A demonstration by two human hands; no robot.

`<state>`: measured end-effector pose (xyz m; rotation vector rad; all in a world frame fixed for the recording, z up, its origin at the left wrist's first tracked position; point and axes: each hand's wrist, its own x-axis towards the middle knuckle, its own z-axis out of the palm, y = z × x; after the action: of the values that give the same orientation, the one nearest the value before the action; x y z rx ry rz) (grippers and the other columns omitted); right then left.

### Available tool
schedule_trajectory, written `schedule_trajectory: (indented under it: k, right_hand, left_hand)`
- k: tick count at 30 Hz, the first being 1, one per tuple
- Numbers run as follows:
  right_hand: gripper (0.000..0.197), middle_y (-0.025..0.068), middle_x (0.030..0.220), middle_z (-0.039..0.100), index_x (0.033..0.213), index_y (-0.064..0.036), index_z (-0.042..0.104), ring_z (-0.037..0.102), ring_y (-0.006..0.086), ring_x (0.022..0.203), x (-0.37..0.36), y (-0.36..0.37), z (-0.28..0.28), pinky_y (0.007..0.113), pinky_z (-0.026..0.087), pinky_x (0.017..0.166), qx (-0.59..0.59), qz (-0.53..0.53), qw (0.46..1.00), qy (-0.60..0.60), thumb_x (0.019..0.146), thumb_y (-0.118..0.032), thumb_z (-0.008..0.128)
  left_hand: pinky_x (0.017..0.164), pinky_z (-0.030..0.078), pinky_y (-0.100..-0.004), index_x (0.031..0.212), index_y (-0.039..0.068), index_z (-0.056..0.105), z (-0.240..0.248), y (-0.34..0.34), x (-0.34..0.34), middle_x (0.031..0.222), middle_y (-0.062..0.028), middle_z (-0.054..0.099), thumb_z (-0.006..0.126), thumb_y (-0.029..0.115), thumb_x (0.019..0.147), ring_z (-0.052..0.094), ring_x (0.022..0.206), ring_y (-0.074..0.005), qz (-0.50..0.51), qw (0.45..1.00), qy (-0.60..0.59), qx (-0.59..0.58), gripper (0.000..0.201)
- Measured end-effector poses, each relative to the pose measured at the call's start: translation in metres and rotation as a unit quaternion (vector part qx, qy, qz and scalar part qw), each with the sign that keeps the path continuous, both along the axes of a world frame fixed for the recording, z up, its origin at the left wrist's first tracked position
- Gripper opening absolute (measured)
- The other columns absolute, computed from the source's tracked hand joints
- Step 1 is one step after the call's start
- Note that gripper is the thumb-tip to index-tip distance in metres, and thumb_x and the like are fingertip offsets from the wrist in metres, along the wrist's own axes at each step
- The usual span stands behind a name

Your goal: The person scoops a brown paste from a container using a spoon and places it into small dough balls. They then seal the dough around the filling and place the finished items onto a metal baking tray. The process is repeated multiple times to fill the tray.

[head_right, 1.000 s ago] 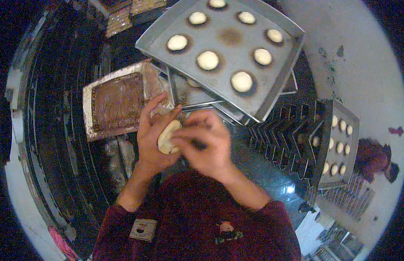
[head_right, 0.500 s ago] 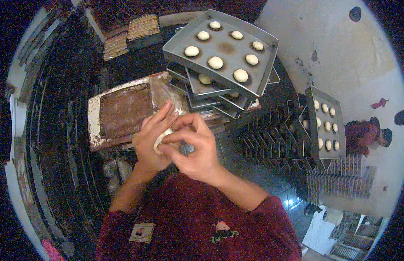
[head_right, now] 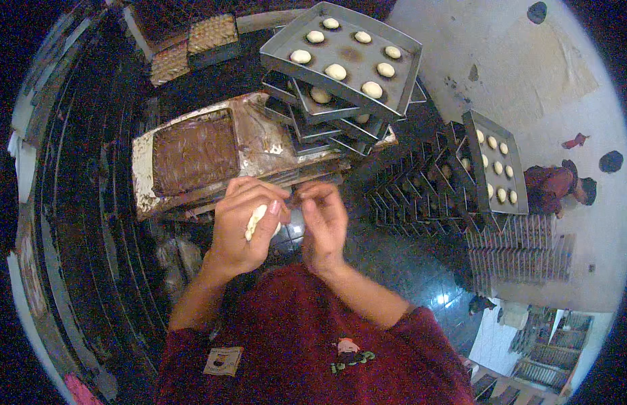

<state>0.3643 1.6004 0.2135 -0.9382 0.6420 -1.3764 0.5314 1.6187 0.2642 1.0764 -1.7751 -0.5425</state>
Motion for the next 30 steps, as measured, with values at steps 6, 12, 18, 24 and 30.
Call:
schedule_trajectory:
  k: [6, 12, 18, 24, 30]
  right_hand:
    - [0.070, 0.0144, 0.141, 0.052, 0.143, 0.0039, 0.043, 0.049, 0.0236, 0.133, -0.023, -0.006, 0.014, 0.038, 0.044, 0.108, -0.130, 0.076, 0.987, 0.049, 0.101, -0.050, 0.062]
    - [0.062, 0.0196, 0.140, 0.055, 0.138, 0.0037, 0.051, 0.054, 0.0276, 0.130, -0.086, -0.034, 0.035, 0.040, 0.046, 0.106, -0.002, 0.002, 0.994, -0.107, 0.106, -0.050, 0.051]
    - [0.030, 0.0306, 0.142, 0.054, 0.121, 0.0039, 0.057, 0.046, 0.0443, 0.141, -0.184, -0.101, 0.053, 0.055, 0.044, 0.113, -0.217, -0.192, 0.949, -0.124, 0.111, -0.019, 0.042]
    - [0.031, 0.0282, 0.135, 0.061, 0.115, 0.0074, 0.063, 0.056, 0.0401, 0.133, -0.264, -0.133, 0.058, 0.049, 0.049, 0.109, -0.134, -0.191, 0.970, -0.063, 0.110, -0.018, 0.046]
    - [0.032, 0.0251, 0.132, 0.064, 0.112, 0.0057, 0.066, 0.062, 0.0303, 0.126, -0.294, -0.143, 0.059, 0.042, 0.050, 0.106, -0.011, -0.108, 0.985, -0.131, 0.109, -0.021, 0.050]
  left_hand:
    - [0.116, 0.025, -0.0548, 0.110, 0.011, 0.078, 0.019, -0.024, -0.061, 0.135, -0.0124, 0.066, 0.056, 0.031, 0.103, 0.040, 0.144, -0.0428, -0.056, 0.984, 0.167, -0.010, 0.030]
    - [0.120, 0.017, -0.0574, 0.136, 0.016, 0.068, 0.038, -0.078, -0.135, 0.163, -0.0280, 0.031, 0.060, 0.063, 0.091, 0.020, 0.152, -0.0480, -0.013, 0.970, -0.198, -0.141, 0.065]
    - [0.111, 0.036, -0.0481, 0.143, -0.007, 0.052, 0.026, -0.128, -0.243, 0.148, -0.0340, 0.043, 0.084, 0.048, 0.078, 0.042, 0.138, -0.0385, -0.088, 0.985, 0.117, -0.090, 0.091]
    - [0.069, 0.055, -0.0312, 0.102, 0.005, 0.079, 0.019, -0.166, -0.299, 0.093, -0.0104, 0.073, 0.085, 0.002, 0.078, 0.068, 0.077, -0.0222, -0.162, 0.975, 0.133, -0.072, 0.025]
    - [0.074, 0.055, -0.0345, 0.096, 0.002, 0.076, 0.025, -0.187, -0.320, 0.090, -0.0111, 0.069, 0.087, 0.009, 0.077, 0.068, 0.080, -0.0262, -0.167, 0.977, 0.016, -0.130, 0.023]
